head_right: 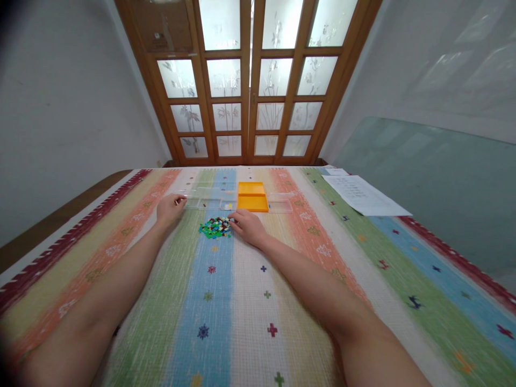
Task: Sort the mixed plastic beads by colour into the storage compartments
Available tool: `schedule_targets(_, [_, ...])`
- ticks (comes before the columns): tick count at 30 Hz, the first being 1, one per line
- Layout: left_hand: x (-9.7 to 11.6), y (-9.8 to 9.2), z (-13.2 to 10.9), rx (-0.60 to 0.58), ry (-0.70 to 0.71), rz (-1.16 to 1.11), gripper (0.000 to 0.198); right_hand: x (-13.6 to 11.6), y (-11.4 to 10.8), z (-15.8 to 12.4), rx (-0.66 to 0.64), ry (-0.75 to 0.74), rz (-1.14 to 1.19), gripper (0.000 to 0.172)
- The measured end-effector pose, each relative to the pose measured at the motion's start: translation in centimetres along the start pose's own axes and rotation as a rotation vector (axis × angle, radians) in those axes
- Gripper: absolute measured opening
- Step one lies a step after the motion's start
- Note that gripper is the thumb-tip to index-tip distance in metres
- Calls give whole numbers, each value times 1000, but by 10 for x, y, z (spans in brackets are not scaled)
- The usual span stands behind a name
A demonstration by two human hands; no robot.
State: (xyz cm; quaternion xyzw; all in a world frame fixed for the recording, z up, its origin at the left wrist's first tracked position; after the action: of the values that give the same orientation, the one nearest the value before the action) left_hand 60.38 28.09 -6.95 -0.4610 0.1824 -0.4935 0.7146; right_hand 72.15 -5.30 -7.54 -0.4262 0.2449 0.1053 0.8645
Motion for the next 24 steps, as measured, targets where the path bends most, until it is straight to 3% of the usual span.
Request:
schedule_targets(8, [24, -3, -5, -39, 201, -27, 25, 4, 1, 0, -33, 13, -42, 16])
schedule_targets(16, [66, -6, -19, -107, 446, -115, 22, 0, 3, 2, -69, -1, -96, 26])
schedule_targets(24, [91, -13, -32, -183, 623, -129, 24, 1, 5, 5, -114, -87, -30, 31])
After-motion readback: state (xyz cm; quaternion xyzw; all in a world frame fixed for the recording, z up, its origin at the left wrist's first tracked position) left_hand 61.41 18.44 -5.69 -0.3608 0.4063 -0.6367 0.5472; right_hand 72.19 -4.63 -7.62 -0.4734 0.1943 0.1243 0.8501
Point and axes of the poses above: each hand's wrist, its own z-axis towards the middle knuckle, its own y-axis out of the palm, x = y × z, the point moved 1 cm from there along z, towards the middle knuckle, and after that the axes turned 11 degrees about z, right-handed, at the moved point
